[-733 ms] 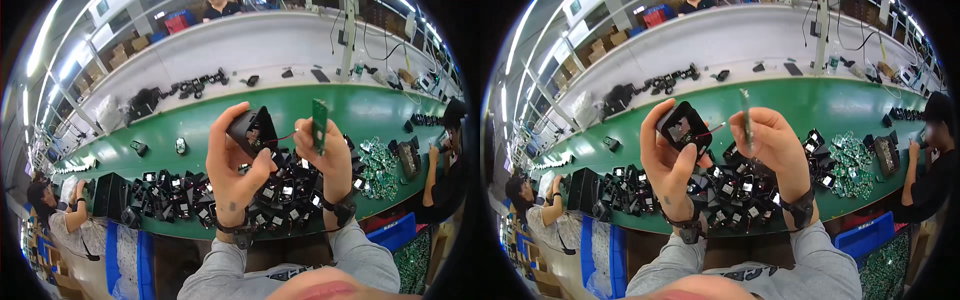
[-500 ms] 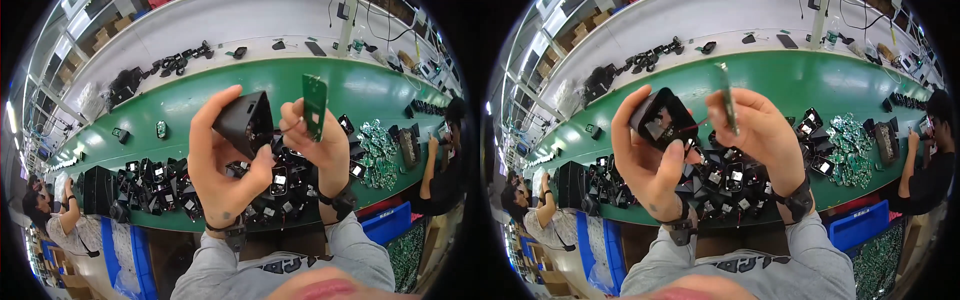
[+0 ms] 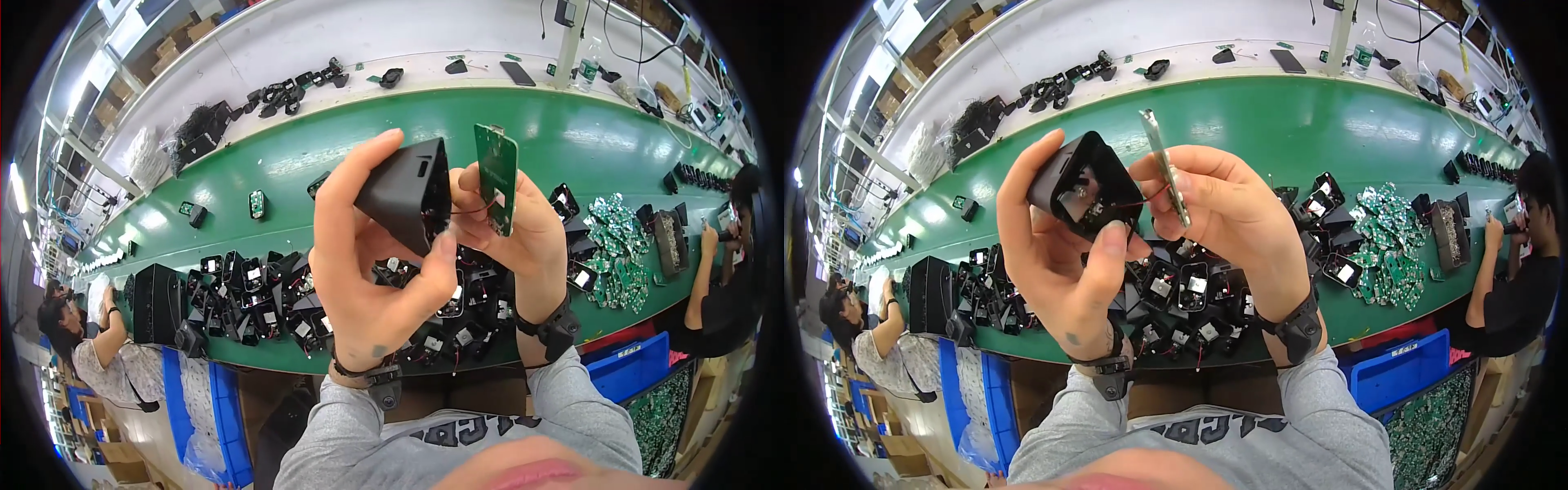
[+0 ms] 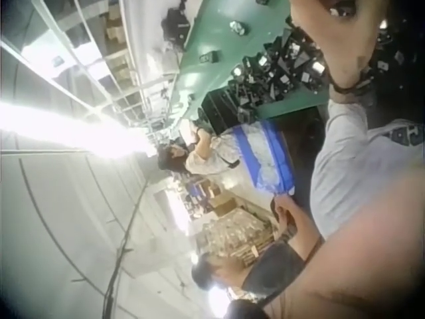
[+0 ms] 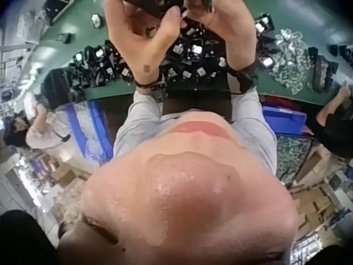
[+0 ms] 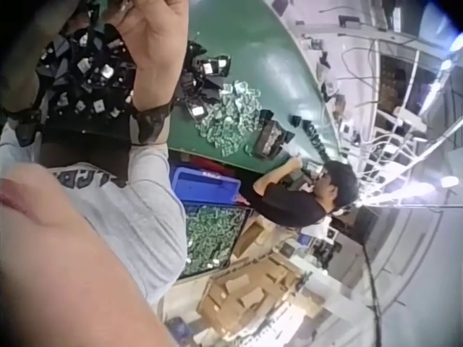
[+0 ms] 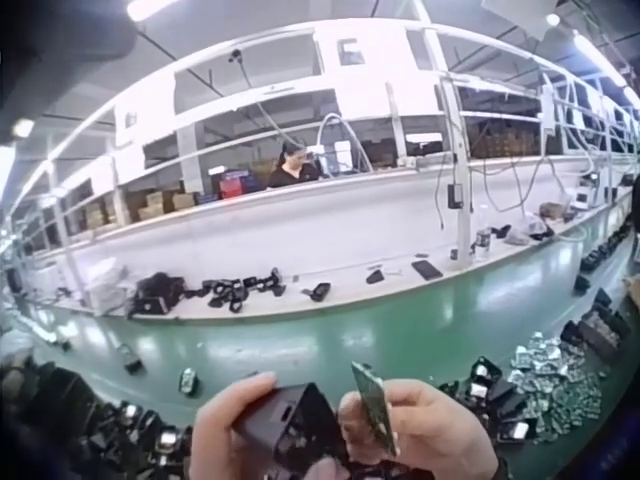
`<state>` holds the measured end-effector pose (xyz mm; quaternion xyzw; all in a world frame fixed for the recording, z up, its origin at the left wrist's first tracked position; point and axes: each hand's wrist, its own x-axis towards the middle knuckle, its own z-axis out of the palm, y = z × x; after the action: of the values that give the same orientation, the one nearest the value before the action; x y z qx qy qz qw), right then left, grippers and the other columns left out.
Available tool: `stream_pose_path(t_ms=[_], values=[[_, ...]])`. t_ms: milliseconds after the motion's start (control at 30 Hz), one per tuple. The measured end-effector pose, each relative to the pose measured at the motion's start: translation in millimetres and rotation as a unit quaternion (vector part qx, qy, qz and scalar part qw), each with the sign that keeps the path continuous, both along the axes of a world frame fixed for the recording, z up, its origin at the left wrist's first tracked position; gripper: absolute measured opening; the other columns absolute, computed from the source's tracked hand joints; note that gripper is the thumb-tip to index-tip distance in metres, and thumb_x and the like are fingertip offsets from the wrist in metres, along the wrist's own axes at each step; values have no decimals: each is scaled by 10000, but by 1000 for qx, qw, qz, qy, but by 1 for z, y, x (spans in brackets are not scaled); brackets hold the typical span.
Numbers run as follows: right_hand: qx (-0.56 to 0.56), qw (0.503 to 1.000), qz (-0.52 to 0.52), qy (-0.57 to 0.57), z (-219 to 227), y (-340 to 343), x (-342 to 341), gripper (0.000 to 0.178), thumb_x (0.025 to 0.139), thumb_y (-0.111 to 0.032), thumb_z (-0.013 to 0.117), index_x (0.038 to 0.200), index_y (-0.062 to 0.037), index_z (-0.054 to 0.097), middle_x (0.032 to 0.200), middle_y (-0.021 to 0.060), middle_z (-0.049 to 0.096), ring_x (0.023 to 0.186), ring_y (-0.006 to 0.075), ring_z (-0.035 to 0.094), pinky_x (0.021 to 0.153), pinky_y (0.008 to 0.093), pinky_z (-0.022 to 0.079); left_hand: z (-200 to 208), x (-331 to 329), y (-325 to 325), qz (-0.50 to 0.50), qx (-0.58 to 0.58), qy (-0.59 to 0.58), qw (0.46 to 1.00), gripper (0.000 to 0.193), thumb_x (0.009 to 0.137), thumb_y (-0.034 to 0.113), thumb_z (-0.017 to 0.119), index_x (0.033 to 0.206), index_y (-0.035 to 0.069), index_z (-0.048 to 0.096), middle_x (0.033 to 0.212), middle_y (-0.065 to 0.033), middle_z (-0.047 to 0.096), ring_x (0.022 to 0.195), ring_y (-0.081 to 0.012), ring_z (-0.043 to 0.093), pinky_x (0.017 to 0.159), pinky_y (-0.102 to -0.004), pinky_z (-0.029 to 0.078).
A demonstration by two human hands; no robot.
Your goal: The person picks up a black plastic housing and a circuit board, fits the board into the housing by hand, and presses them together. After ensuring the board is seated, the person places the assembled unit back onto the green conveyor belt.
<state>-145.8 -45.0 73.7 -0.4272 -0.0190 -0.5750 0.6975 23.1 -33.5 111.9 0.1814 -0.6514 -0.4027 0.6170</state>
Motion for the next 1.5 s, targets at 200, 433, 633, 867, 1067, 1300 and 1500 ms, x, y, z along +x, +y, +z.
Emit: stream_pose_path(t_ms=[200, 433, 633, 867, 1067, 1300, 1500], values=[[-25, 852, -449, 268, 25, 20, 9, 253, 850, -19, 657, 1099, 28, 640, 871, 63, 666, 757, 111, 628, 655, 226, 515, -3, -11, -11, 17, -5, -44, 999, 697, 736, -63, 621, 1371, 10, 346, 1132, -132, 560, 902, -150, 627, 711, -239, 547], [-135, 757, -568, 295, 21, 23, 12, 237, 770, 44, 694, 999, -15, 707, 931, 90, 676, 745, 104, 615, 630, 212, 486, -11, -17, -26, -62, 73, 31, 995, 648, 785, -65, 562, 1372, 33, 304, 1118, -132, 542, 924, -152, 611, 734, -266, 545], [-130, 766, -586, 231, 17, 19, 18, 218, 774, 11, 701, 990, -21, 713, 959, 87, 668, 839, 122, 581, 683, 241, 466, -15, -27, -28, -44, 56, 22, 997, 631, 766, -91, 543, 1352, 26, 341, 1041, -111, 569, 817, -138, 621, 651, -241, 554], [-116, 747, -607, 246, 30, 27, 27, 221, 805, 34, 668, 1023, 6, 687, 903, 93, 677, 854, 145, 586, 743, 273, 477, -21, -29, -34, 33, -34, -9, 999, 615, 766, -107, 520, 1341, 27, 350, 1049, -149, 597, 802, -147, 633, 612, -233, 555], [-24, 826, -529, 192, 19, 21, 20, 171, 753, 24, 723, 922, 7, 706, 870, 80, 667, 842, 144, 580, 759, 272, 449, -24, -27, -35, 50, -86, -5, 995, 628, 759, -98, 533, 1350, 1, 346, 1095, -222, 608, 892, -179, 646, 682, -243, 551], [-50, 834, -490, 248, 17, 19, 11, 130, 702, -1, 768, 821, 2, 716, 805, 51, 632, 803, 130, 549, 747, 256, 415, -25, -32, -41, 69, -214, -31, 974, 671, 730, -78, 580, 1356, -33, 342, 1122, -230, 601, 1018, -239, 624, 844, -310, 521], [-39, 868, -429, 246, 19, 21, 8, 92, 709, 6, 760, 783, -3, 707, 791, 43, 630, 791, 124, 540, 745, 258, 406, -25, -31, -43, 68, -231, -54, 969, 678, 714, -72, 568, 1354, -24, 352, 1149, -223, 596, 1034, -242, 619, 845, -312, 521]])
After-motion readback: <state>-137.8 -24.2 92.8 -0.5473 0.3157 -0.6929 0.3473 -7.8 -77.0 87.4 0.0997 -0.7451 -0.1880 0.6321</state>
